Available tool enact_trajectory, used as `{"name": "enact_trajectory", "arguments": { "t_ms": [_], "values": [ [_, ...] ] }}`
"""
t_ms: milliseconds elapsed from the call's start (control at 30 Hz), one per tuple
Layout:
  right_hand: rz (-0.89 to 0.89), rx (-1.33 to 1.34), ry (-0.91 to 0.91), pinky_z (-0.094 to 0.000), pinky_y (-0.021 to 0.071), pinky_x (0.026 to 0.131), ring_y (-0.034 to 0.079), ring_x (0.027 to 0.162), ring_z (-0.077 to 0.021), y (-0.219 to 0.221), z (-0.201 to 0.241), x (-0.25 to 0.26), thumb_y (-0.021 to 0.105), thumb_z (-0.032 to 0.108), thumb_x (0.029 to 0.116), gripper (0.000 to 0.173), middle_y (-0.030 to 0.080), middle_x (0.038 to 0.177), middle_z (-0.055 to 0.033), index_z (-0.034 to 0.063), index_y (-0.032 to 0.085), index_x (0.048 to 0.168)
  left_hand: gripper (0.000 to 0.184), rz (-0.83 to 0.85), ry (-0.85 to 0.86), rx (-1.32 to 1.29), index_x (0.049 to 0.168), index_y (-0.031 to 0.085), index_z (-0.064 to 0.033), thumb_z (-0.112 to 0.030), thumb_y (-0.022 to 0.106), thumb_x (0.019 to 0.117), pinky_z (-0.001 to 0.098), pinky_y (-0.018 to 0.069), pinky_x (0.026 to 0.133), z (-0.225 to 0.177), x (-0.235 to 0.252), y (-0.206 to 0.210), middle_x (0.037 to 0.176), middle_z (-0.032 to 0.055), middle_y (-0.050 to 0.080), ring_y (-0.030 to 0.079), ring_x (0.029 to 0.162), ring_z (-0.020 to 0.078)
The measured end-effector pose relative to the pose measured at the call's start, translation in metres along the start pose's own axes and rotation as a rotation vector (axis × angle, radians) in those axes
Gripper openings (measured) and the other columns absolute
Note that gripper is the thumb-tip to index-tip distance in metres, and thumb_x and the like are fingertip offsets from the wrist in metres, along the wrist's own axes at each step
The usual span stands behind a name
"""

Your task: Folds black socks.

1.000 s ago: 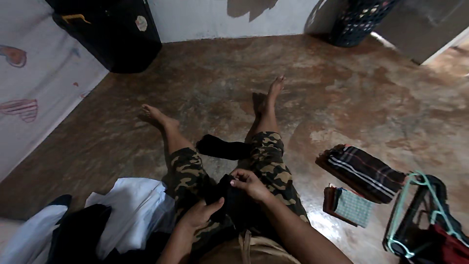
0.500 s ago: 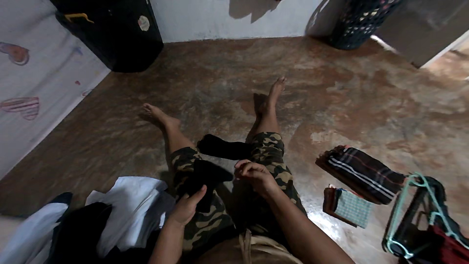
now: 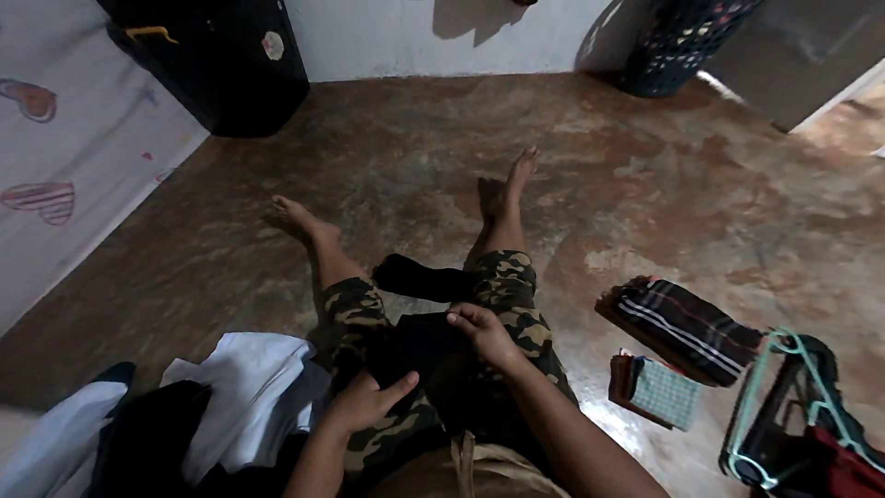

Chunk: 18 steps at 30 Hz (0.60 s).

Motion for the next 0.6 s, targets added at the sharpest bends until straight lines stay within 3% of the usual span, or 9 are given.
{"name": "enact_trajectory", "arguments": {
  "t_ms": [133,200,300,333,433,500,600],
  "values": [
    [-0.121,0.055,0.0,-0.0231,0.0541,0.072,0.062,0.075,-0.0043,-0.005,-0.007,0.002,0.045,0.012,0.108,0.024,0.066,0.086,0.0012,0.0,0.066,0.11,0.042,0.045,0.046,-0.033,0.127,0.063,-0.0025,-0.031,0.068,0.0969,0.0256,0.0544,0.099,-0.007,-0.002,0.005,0.113,-0.0008,0.071,0.066,0.106,0.0008],
    [-0.165,0.122,0.009,-0.0261,0.0562,0.076,0.064,0.082,-0.0087,-0.012,-0.007,0.002,0.042,0.012,0.1088,0.025,0.067,0.095,-0.0024,-0.0009,0.063,0.116,0.041,0.009,0.038,-0.082,0.127,0.062,-0.0014,-0.028,0.068,0.0964,0.0242,0.0544,0.098,-0.011,-0.005,0.003,0.113,-0.0013,0.071,0.065,0.105,-0.0005],
    [0.016,0.156,-0.006,-0.0289,0.0564,0.087,0.066,0.1,-0.0104,-0.006,0.007,-0.006,0.049,0.017,0.1062,0.028,0.068,0.115,-0.0057,0.0003,0.061,0.125,0.038,0.007,0.095,-0.18,0.127,0.061,-0.0009,-0.023,0.068,0.0963,0.0228,0.0548,0.098,-0.012,-0.007,0.002,0.112,-0.004,0.071,0.066,0.105,-0.0018],
    [0.094,0.145,-0.026,-0.0278,0.0559,0.089,0.065,0.101,-0.0085,0.0,0.011,-0.009,0.055,0.016,0.1038,0.028,0.068,0.115,-0.0051,-0.0003,0.062,0.126,0.036,0.026,0.141,-0.229,0.126,0.061,-0.0022,-0.022,0.068,0.096,0.0224,0.0552,0.097,-0.013,-0.006,0.004,0.111,-0.0063,0.072,0.066,0.105,-0.002],
    [0.1,0.168,-0.06,-0.0227,0.0568,0.08,0.065,0.085,-0.0025,0.005,0.016,-0.011,0.066,0.007,0.0961,0.013,0.068,0.095,0.0021,0.0024,0.066,0.108,0.035,0.035,0.185,-0.289,0.125,0.062,-0.0049,-0.023,0.069,0.0955,0.0224,0.0556,0.097,-0.015,-0.004,0.007,0.11,-0.0095,0.072,0.067,0.104,-0.0017],
    [-0.003,0.25,-0.062,-0.0233,0.0566,0.08,0.065,0.085,-0.0029,-0.009,0.016,-0.009,0.064,0.005,0.0958,0.007,0.068,0.094,0.0037,0.0049,0.068,0.102,0.036,0.005,0.152,-0.298,0.125,0.062,-0.0053,-0.024,0.069,0.0953,0.0234,0.0565,0.096,-0.013,-0.006,0.003,0.108,-0.009,0.073,0.068,0.103,-0.0007],
    [-0.073,0.496,-0.067,-0.0267,0.0574,0.084,0.066,0.091,-0.0068,-0.027,0.009,-0.009,0.058,0.005,0.0979,0.014,0.071,0.1,0.0012,0.0081,0.072,0.1,0.034,0.008,0.139,-0.265,0.124,0.062,-0.0058,-0.023,0.068,0.0957,0.0239,0.0567,0.096,-0.01,-0.007,-0.003,0.108,-0.0083,0.073,0.068,0.103,-0.0001]
  ]
}}
Point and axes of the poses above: each hand's wrist, its own x-axis towards the middle knuckle, its own y-axis out of the palm, z = x × y, the point moved 5 cm from there along x, towards the middle knuckle
